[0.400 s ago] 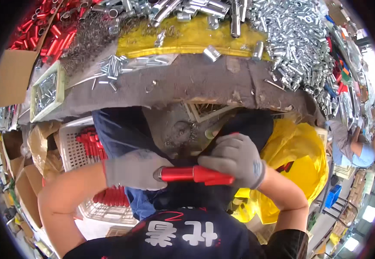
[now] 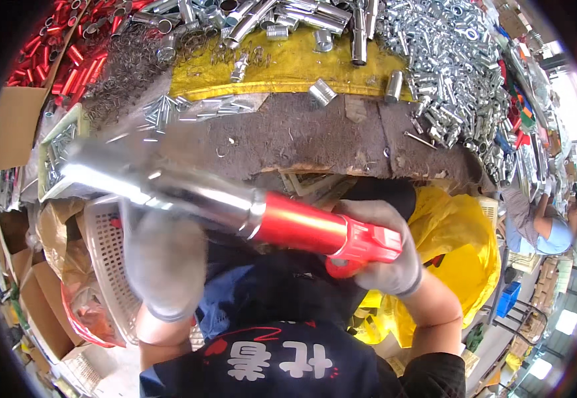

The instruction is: Manual assembly of metal components, tubes, and springs into hardware tools at a factory workbench.

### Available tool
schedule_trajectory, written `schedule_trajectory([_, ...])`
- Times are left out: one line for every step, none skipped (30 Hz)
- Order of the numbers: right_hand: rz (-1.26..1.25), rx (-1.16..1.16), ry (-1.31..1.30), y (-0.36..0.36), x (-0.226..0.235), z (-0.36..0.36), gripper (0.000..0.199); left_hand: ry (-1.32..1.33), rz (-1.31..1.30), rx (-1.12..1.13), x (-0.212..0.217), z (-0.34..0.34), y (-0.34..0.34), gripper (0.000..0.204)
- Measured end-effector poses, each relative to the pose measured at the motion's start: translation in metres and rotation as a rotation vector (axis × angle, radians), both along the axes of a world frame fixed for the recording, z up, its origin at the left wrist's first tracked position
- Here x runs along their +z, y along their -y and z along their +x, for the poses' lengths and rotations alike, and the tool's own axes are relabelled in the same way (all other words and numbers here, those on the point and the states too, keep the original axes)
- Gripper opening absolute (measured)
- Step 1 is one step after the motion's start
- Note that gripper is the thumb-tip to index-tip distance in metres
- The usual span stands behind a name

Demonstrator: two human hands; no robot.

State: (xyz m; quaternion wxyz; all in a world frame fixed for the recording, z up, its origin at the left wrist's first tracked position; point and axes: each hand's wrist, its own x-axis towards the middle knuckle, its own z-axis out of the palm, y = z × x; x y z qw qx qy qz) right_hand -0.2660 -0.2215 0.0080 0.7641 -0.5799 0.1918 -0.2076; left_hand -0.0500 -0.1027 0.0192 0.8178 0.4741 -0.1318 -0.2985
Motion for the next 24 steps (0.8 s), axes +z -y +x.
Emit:
schedule_trajectory([-0.114,0.103,0.091,0.022,0.004,0.007,0.061,-0.225,-0.189,-0.228,0.033,-0.010,0.013,0.068])
schedule_trajectory([-0.624,0.230,0.046,0.056,0.007,0.011,0.052,-0.297,-0.327,-0.272,0.036,-0.013,0.018,0.072])
schedule_trajectory([-0.765,0.199,-0.092,0.081,0.008,0.011,0.048,-0.279,-0.347,-0.261,0.047,-0.016,0.023,0.078])
schedule_trajectory([-0.517,-0.158,-0.229,0.088,0.008,0.014,0.038,-0.128,-0.455,-0.347,0.030,-0.006,0.027,0.084])
schedule_trajectory([-1.074,-0.264,-0.469,0.122,0.013,0.013,0.031,-0.142,-0.356,-0.310,0.018,-0.004,0.031,0.086])
schedule_trajectory([-1.557,-0.456,-0.773,0.158,0.005,0.001,0.031,-0.171,-0.109,-0.234,0.021,-0.008,0.032,0.079])
schedule_trajectory([-1.695,-0.466,-0.998,0.187,0.000,-0.013,0.033,-0.150,-0.121,-0.573,-0.009,0.012,0.022,0.077])
schedule_trajectory([-1.784,-0.399,-1.086,0.210,-0.010,-0.023,0.032,-0.141,-0.056,-0.544,-0.011,0.005,0.022,0.075])
schedule_trajectory([-1.746,-0.332,-1.111,0.220,-0.010,-0.023,0.029,-0.120,-0.004,-0.644,-0.025,0.006,0.020,0.072])
schedule_trajectory([-1.706,-0.263,-1.139,0.223,-0.007,-0.021,0.027,-0.169,-0.012,-0.671,-0.031,0.002,0.017,0.066])
schedule_trajectory([-1.700,-0.252,-1.175,0.220,0.000,-0.017,0.024,-0.211,0.026,-0.720,-0.037,-0.001,0.013,0.062])
schedule_trajectory([-1.702,-0.284,-1.095,0.226,-0.003,-0.025,0.022,-0.293,0.031,-0.732,-0.043,-0.008,0.010,0.056])
schedule_trajectory([-1.700,-0.314,-1.009,0.227,-0.003,-0.023,0.021,-0.250,0.048,-0.742,-0.047,-0.012,0.009,0.055])
schedule_trajectory([-1.725,-0.469,-0.794,0.222,-0.007,-0.024,0.018,-0.168,0.030,-0.786,-0.052,-0.015,0.006,0.059])
schedule_trajectory([-1.429,-0.582,-0.736,0.212,-0.010,-0.027,0.018,-0.078,0.044,-0.818,-0.050,-0.017,0.004,0.066])
schedule_trajectory([-1.131,-0.663,-0.667,0.191,-0.007,-0.016,0.018,0.008,0.060,-0.837,-0.047,-0.018,0.003,0.072])
schedule_trajectory([-0.718,-0.584,-0.409,0.154,0.002,0.003,0.018,0.039,0.133,-0.863,-0.047,-0.019,-0.003,0.071])
schedule_trajectory([-0.306,-0.497,-0.166,0.114,0.016,0.021,0.019,0.106,0.151,-0.868,-0.048,-0.021,-0.005,0.071])
schedule_trajectory([-0.273,-0.355,-0.177,0.086,0.026,0.027,0.022,0.178,0.157,-0.883,-0.047,-0.021,-0.004,0.071])
schedule_trajectory([-0.232,-0.275,-0.172,0.062,0.030,0.030,0.020,0.221,0.182,-0.915,-0.043,-0.019,-0.004,0.054])
schedule_trajectory([-0.343,-0.085,-0.200,0.054,0.032,0.026,0.024,0.222,0.186,-0.919,-0.043,-0.018,-0.006,0.054])
schedule_trajectory([-0.482,-0.016,-0.262,0.047,0.034,0.026,0.032,0.302,0.205,-0.944,-0.044,-0.018,-0.007,0.054])
schedule_trajectory([-0.488,-0.004,-0.214,0.038,0.029,0.031,0.040,0.382,0.223,-0.967,-0.045,-0.018,-0.008,0.055])
schedule_trajectory([-0.354,0.003,-0.236,0.032,0.031,0.030,0.028,0.383,0.226,-0.972,-0.043,-0.016,-0.007,0.055])
